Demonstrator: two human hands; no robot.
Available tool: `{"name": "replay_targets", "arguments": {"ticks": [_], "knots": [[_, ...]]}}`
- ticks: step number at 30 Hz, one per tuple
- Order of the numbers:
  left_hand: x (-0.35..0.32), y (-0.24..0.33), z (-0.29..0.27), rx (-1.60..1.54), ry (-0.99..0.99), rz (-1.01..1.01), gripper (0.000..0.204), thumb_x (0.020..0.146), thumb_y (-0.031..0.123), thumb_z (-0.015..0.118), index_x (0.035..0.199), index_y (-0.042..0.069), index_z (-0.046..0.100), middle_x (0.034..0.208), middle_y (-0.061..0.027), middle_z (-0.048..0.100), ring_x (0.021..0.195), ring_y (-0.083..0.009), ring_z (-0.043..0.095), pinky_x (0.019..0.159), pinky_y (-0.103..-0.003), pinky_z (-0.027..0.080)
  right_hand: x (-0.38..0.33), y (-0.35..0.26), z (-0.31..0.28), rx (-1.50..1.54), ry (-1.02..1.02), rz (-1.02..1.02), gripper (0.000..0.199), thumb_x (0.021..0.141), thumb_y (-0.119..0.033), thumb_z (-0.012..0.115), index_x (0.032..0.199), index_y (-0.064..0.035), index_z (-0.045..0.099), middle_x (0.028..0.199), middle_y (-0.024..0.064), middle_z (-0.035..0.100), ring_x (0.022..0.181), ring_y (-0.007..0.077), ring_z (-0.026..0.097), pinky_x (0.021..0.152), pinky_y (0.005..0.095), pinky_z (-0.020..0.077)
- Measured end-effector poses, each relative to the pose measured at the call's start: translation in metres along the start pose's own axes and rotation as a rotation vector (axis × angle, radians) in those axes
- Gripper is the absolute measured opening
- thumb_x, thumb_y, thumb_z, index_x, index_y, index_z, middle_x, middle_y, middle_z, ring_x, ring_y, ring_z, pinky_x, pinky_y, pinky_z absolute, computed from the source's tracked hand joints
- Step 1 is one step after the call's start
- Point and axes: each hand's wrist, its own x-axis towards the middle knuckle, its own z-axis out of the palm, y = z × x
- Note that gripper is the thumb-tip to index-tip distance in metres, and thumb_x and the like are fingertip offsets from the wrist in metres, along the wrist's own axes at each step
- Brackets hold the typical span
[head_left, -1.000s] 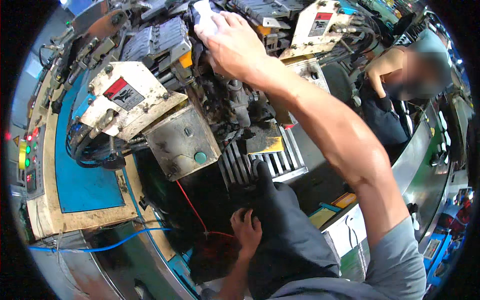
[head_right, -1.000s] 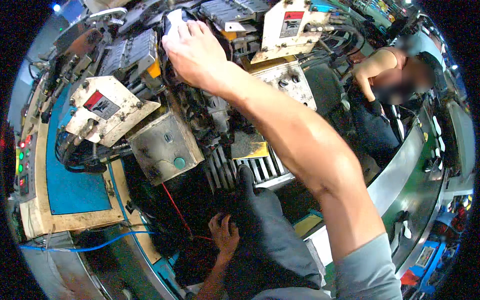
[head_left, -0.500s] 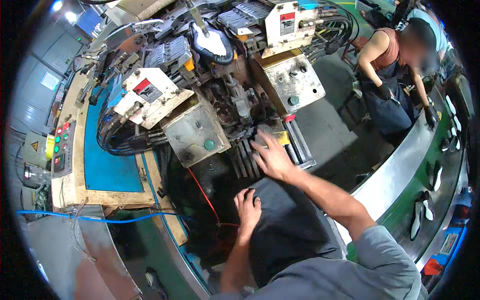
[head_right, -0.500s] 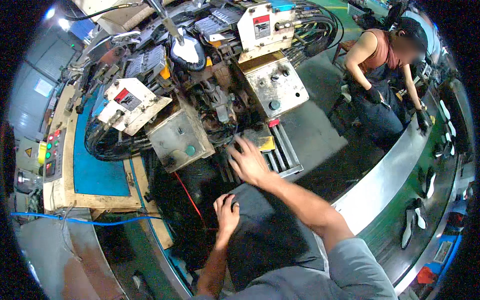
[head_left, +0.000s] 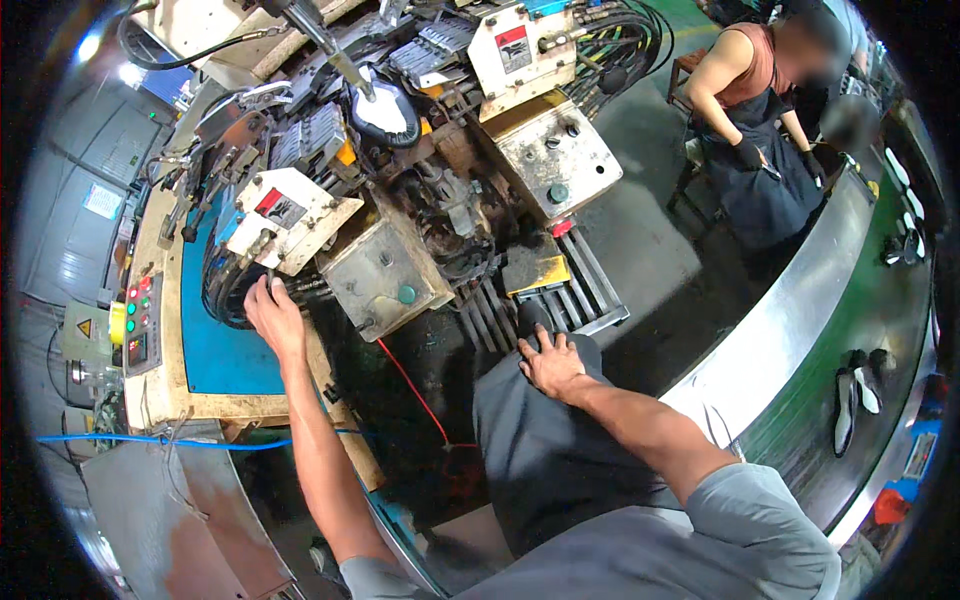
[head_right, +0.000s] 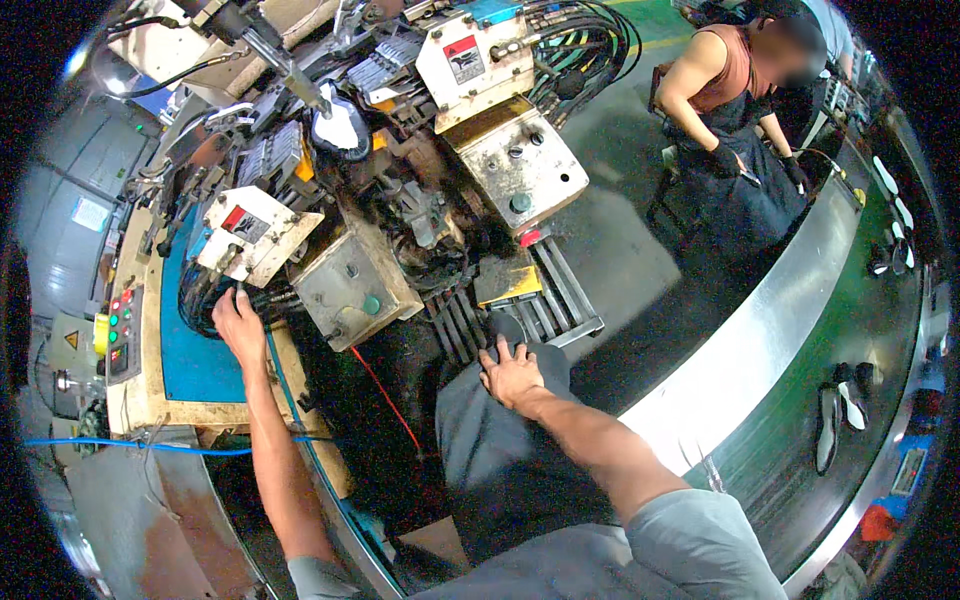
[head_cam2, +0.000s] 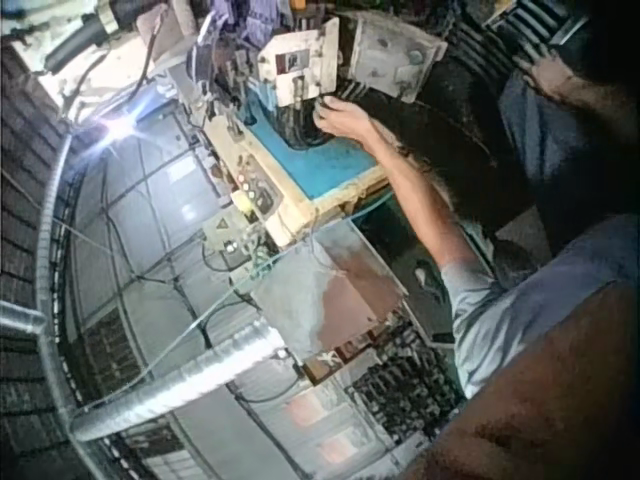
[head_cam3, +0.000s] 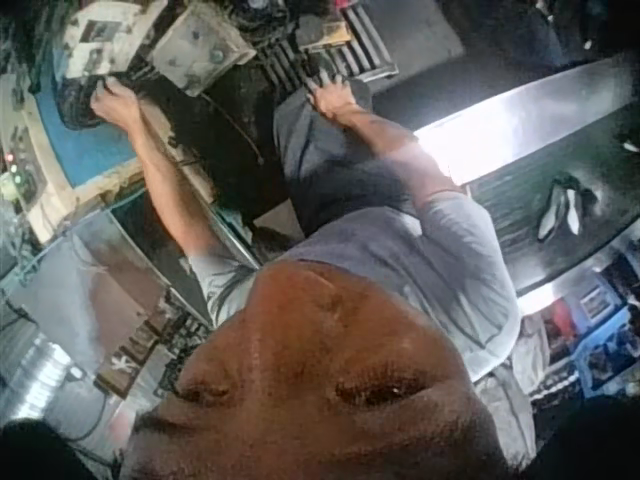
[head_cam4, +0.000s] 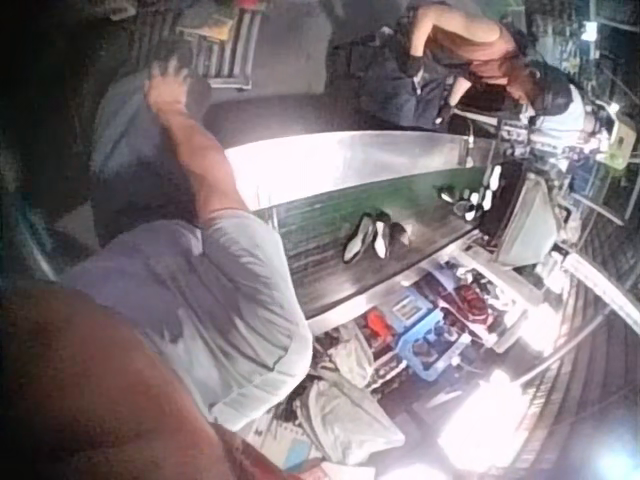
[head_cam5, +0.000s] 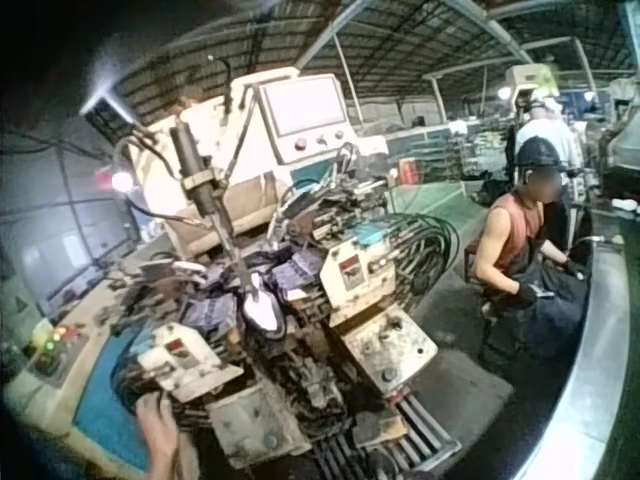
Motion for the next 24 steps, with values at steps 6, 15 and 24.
{"name": "replay_targets", "arguments": {"ticks": [6,15,24], "knots": [[0.015,0.036,0.053,0.498,-0.127,0.114,0.025,0.103,0.026,0.063,0.114,0.009,0.079,0.108,-0.0144,0.077,0.112,-0.0357,0.067,0.093,-0.051,0.051,0.018,0.021,0.017,-0.068,0.082,0.085,0.046,0.104,-0.045,0.059,0.14,-0.0175,0.068,0.151,0.0202,0.052,0.13,0.0472,0.055,0.105,0.0603,0.0494],[0.014,-0.016,0.083,0.269,0.287,0.233,0.031,0.089,0.005,0.062,0.116,0.012,0.077,0.105,-0.0098,0.07,0.1,-0.0378,0.063,0.089,-0.05,0.052,0.045,0.012,0.017,-0.062,0.023,0.056,0.043,0.107,-0.036,0.046,0.127,-0.0101,0.074,0.142,0.0158,0.058,0.132,0.043,0.05,0.107,0.0572,0.0444],[0.016,-0.017,0.086,0.258,0.313,0.214,0.028,0.088,0.004,0.061,0.107,0.013,0.08,0.101,-0.0095,0.071,0.096,-0.0363,0.062,0.086,-0.05,0.051,0.051,0.011,0.027,-0.061,0.126,0.028,0.036,0.102,-0.036,0.056,0.115,-0.0116,0.078,0.135,0.0182,0.063,0.126,0.0437,0.057,0.103,0.0567,0.0485]]}}
